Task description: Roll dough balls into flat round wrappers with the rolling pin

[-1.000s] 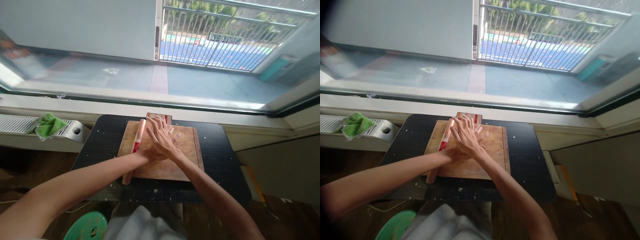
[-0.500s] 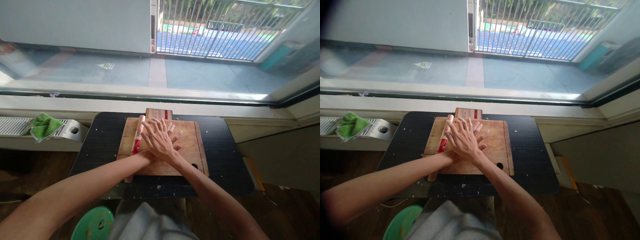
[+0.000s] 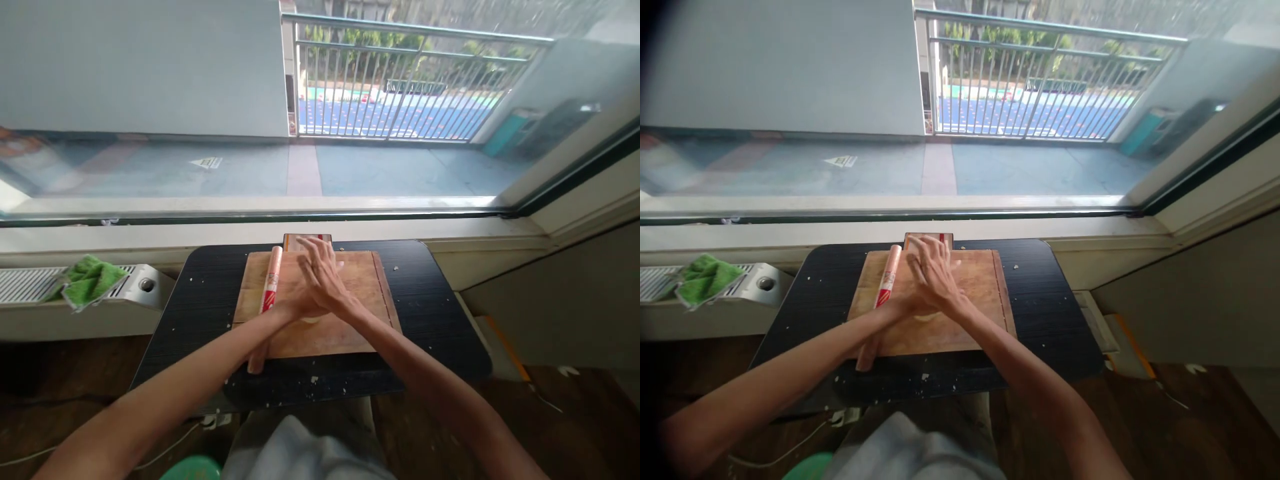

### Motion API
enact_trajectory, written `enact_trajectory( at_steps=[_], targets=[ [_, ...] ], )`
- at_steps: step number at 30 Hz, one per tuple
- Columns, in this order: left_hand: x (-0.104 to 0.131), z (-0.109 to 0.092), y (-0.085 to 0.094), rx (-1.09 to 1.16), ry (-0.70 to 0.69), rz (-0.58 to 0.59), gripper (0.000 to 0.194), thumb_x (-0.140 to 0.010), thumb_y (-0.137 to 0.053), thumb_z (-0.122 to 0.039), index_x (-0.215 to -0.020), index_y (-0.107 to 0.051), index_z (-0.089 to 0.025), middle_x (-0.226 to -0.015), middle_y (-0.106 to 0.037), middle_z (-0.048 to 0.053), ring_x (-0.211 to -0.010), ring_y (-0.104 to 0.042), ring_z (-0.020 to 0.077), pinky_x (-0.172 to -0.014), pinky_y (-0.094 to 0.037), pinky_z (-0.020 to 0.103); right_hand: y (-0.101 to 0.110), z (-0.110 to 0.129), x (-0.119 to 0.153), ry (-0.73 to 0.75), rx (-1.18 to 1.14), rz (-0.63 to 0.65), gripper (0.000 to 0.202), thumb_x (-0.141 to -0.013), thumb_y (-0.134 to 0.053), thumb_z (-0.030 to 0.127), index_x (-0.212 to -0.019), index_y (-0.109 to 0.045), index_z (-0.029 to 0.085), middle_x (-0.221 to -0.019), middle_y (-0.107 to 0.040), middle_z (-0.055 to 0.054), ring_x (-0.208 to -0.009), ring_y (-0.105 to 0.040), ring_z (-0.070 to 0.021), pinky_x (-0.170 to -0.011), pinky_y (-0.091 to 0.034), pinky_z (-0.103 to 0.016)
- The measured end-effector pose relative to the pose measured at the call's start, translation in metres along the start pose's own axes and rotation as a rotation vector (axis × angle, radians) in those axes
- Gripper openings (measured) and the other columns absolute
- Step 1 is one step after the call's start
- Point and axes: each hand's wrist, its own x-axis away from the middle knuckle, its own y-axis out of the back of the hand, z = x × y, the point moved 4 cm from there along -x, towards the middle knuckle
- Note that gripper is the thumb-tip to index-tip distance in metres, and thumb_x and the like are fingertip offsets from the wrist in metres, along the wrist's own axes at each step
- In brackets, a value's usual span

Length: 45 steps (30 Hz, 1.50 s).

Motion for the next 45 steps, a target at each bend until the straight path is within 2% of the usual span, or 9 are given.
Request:
enact_trajectory(
  at_steps=[2, 4, 8, 15, 19, 32, 35, 40, 45],
  targets=[
    [-0.003, 0.01, 0.014, -0.023, -0.138, 0.012, 0.054, -0.107, -0.046, -0.029, -0.161, -0.05, -0.022, -0.168, -0.053, 0.012, -0.165, -0.034, 0.0285, -0.134, -0.036, 0.05, 0.018, -0.01, 0.001, -0.088, 0.053, -0.173, 0.048, -0.117, -0.03, 0.038, -0.158, -0.052, 0.028, -0.149, -0.056, -0.011, -0.138, -0.052, -0.0266, -0.121, -0.043, -0.052],
    [-0.005, 0.024, 0.026, -0.107, -0.133, -0.068, 0.056, -0.11, -0.036, -0.027, -0.162, -0.048, -0.011, -0.172, -0.047, 0.019, -0.169, -0.028, 0.0323, -0.137, -0.03, 0.055, 0.024, -0.023, 0.007, -0.209, 0.159, -0.272, 0.046, -0.116, -0.029, 0.034, -0.152, -0.057, 0.026, -0.146, -0.057, -0.013, -0.135, -0.052, -0.0276, -0.119, -0.043, -0.053],
    [-0.005, 0.044, 0.027, -0.338, -0.005, -0.189, 0.06, -0.112, -0.034, -0.029, -0.164, -0.046, -0.004, -0.167, -0.052, 0.026, -0.168, -0.029, 0.0394, -0.135, -0.029, 0.064, -0.001, -0.046, 0.02, -0.375, 0.338, -0.153, 0.046, -0.113, -0.035, 0.028, -0.154, -0.056, 0.024, -0.147, -0.057, -0.016, -0.139, -0.049, -0.0301, -0.122, -0.038, -0.06],
    [0.005, 0.046, 0.014, -0.41, -0.027, -0.207, 0.065, -0.107, -0.039, -0.015, -0.17, -0.038, -0.002, -0.173, -0.043, 0.028, -0.171, -0.02, 0.0384, -0.139, -0.021, 0.065, -0.026, -0.048, 0.021, -0.186, 0.48, -0.108, 0.061, -0.107, -0.039, 0.013, -0.167, -0.045, 0.025, -0.16, -0.046, -0.019, -0.155, -0.035, -0.0323, -0.13, -0.017, -0.077],
    [0.003, 0.043, 0.011, -0.359, -0.064, -0.192, 0.062, -0.109, -0.036, -0.014, -0.171, -0.039, -0.015, -0.175, -0.043, 0.02, -0.173, -0.017, 0.0353, -0.14, -0.013, 0.068, -0.028, -0.046, 0.019, -0.138, 0.491, -0.044, 0.065, -0.107, -0.044, 0.014, -0.17, -0.042, 0.03, -0.165, -0.04, -0.018, -0.157, -0.031, -0.0355, -0.128, -0.013, -0.083],
    [-0.002, 0.046, -0.007, -0.432, -0.217, -0.196, 0.071, -0.104, -0.031, -0.005, -0.174, -0.034, -0.013, -0.167, -0.054, 0.02, -0.168, -0.033, 0.0316, -0.14, -0.024, 0.064, -0.029, -0.055, 0.022, -0.133, 0.406, -0.068, 0.064, -0.111, -0.037, 0.021, -0.175, -0.034, 0.029, -0.161, -0.046, -0.018, -0.152, -0.039, -0.0317, -0.131, -0.018, -0.074],
    [-0.007, 0.041, 0.001, -0.435, -0.257, -0.206, 0.07, -0.104, -0.032, -0.006, -0.174, -0.033, -0.012, -0.164, -0.056, 0.021, -0.167, -0.036, 0.0331, -0.138, -0.026, 0.068, -0.021, -0.058, 0.021, -0.161, 0.306, -0.154, 0.06, -0.111, -0.034, 0.021, -0.17, -0.041, 0.024, -0.151, -0.056, -0.017, -0.143, -0.047, -0.0297, -0.128, -0.029, -0.067],
    [-0.017, 0.017, 0.008, -0.364, -0.216, -0.293, 0.061, -0.111, -0.039, -0.025, -0.168, -0.039, -0.003, -0.166, -0.051, 0.028, -0.168, -0.029, 0.0399, -0.136, -0.026, 0.067, 0.024, -0.058, 0.023, -0.267, 0.18, -0.49, 0.048, -0.113, -0.035, 0.033, -0.157, -0.05, 0.023, -0.136, -0.062, -0.015, -0.127, -0.055, -0.0308, -0.118, -0.04, -0.063],
    [-0.017, 0.004, -0.021, -0.289, -0.286, -0.178, 0.068, -0.107, -0.045, -0.025, -0.171, -0.034, -0.006, -0.172, -0.045, 0.026, -0.17, -0.025, 0.0388, -0.136, -0.024, 0.066, 0.05, -0.037, 0.011, -0.129, 0.192, -0.442, 0.047, -0.112, -0.04, 0.037, -0.156, -0.051, 0.025, -0.141, -0.058, -0.015, -0.131, -0.052, -0.032, -0.115, -0.044, -0.057]
  ],
)
